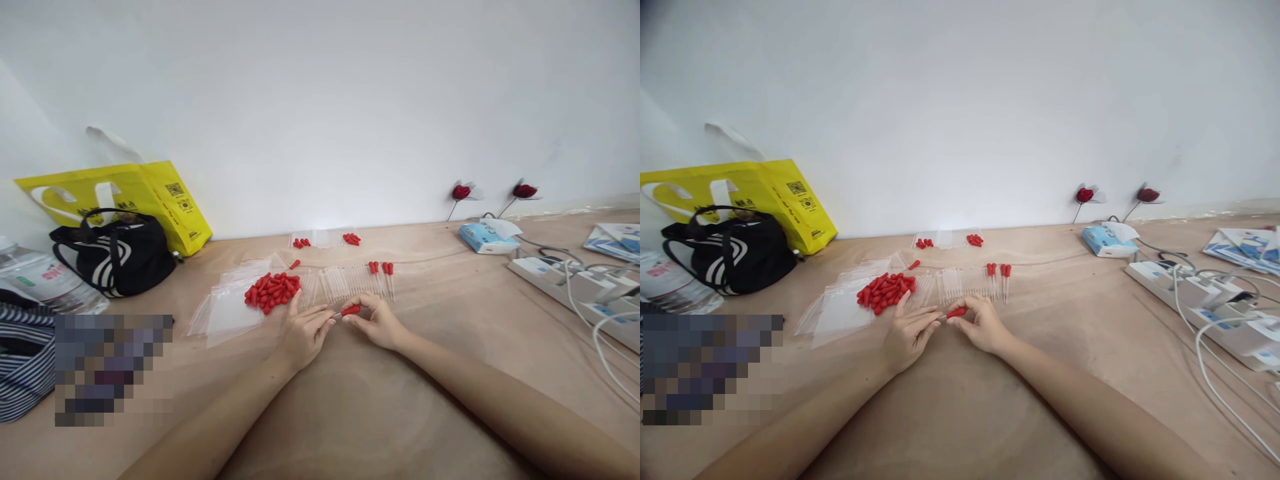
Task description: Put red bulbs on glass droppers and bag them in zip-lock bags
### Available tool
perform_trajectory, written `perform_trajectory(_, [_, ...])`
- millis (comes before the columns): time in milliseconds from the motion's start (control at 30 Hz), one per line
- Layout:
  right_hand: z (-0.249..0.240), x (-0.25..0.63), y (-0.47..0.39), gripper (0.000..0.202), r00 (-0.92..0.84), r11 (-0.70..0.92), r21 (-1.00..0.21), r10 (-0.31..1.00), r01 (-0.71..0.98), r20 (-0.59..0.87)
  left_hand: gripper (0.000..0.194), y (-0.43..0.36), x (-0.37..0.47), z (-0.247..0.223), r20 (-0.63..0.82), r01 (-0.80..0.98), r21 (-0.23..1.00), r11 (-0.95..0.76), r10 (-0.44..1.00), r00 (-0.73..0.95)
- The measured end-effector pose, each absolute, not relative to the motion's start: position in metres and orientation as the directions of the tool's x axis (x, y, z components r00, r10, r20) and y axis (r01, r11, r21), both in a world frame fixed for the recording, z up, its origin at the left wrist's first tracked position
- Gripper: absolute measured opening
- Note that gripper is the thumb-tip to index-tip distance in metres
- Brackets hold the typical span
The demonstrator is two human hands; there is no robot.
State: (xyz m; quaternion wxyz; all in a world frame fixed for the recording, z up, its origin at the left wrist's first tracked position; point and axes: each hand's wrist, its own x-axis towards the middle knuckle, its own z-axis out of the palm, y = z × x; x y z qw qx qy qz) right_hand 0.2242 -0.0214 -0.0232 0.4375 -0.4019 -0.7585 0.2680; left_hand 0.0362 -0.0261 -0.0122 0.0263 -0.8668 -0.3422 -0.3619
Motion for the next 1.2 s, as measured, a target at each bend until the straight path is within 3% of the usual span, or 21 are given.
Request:
perform_trajectory(133, [-0.020, 0.213, -0.015, 0.024, -0.216, 0.395, -0.917, 0.901, 0.053, 0.376, 0.023, -0.029, 0.035, -0.009, 0.647, 0.619, 0.184, -0.763, 0.568, 0.508])
perform_trajectory(233, [-0.012, 0.225, 0.007, 0.033, -0.077, 0.343, -0.939, 0.936, -0.020, 0.343, 0.029, -0.029, 0.032, -0.008, 0.637, 0.645, 0.183, -0.742, 0.590, 0.497])
perform_trajectory(300, [-0.005, 0.245, 0.027, 0.041, 0.027, 0.316, -0.947, 0.948, 0.054, 0.317, 0.028, -0.028, 0.031, -0.008, 0.621, 0.661, 0.199, -0.723, 0.616, 0.486])
perform_trajectory(367, [0.001, 0.271, 0.046, 0.045, 0.119, 0.229, -0.933, 0.956, 0.278, 0.270, 0.026, -0.026, 0.032, -0.010, 0.589, 0.673, 0.214, -0.708, 0.643, 0.489])
perform_trajectory(433, [0.003, 0.293, 0.061, 0.049, 0.183, 0.079, -0.833, 0.960, 0.548, 0.211, 0.025, -0.025, 0.032, -0.011, 0.559, 0.677, 0.222, -0.701, 0.661, 0.501])
perform_trajectory(533, [0.000, 0.309, 0.073, 0.047, 0.246, -0.069, -0.671, 0.954, 0.739, 0.172, 0.023, -0.025, 0.033, -0.012, 0.532, 0.678, 0.235, -0.697, 0.676, 0.510])
perform_trajectory(833, [-0.016, 0.292, 0.085, 0.032, 0.196, -0.127, -0.365, 0.968, 0.922, 0.157, 0.020, -0.025, 0.033, -0.012, 0.486, 0.681, 0.269, -0.681, 0.706, 0.515])
perform_trajectory(1033, [-0.012, 0.295, 0.077, 0.028, 0.168, -0.110, -0.326, 0.973, 0.939, 0.155, 0.018, -0.027, 0.034, -0.012, 0.523, 0.711, 0.248, -0.658, 0.709, 0.474])
perform_trajectory(1200, [-0.002, 0.293, 0.065, 0.020, 0.115, -0.092, -0.272, 0.991, 0.958, 0.073, 0.019, -0.020, 0.028, -0.005, 0.542, 0.840, 0.192, -0.508, 0.768, 0.341])
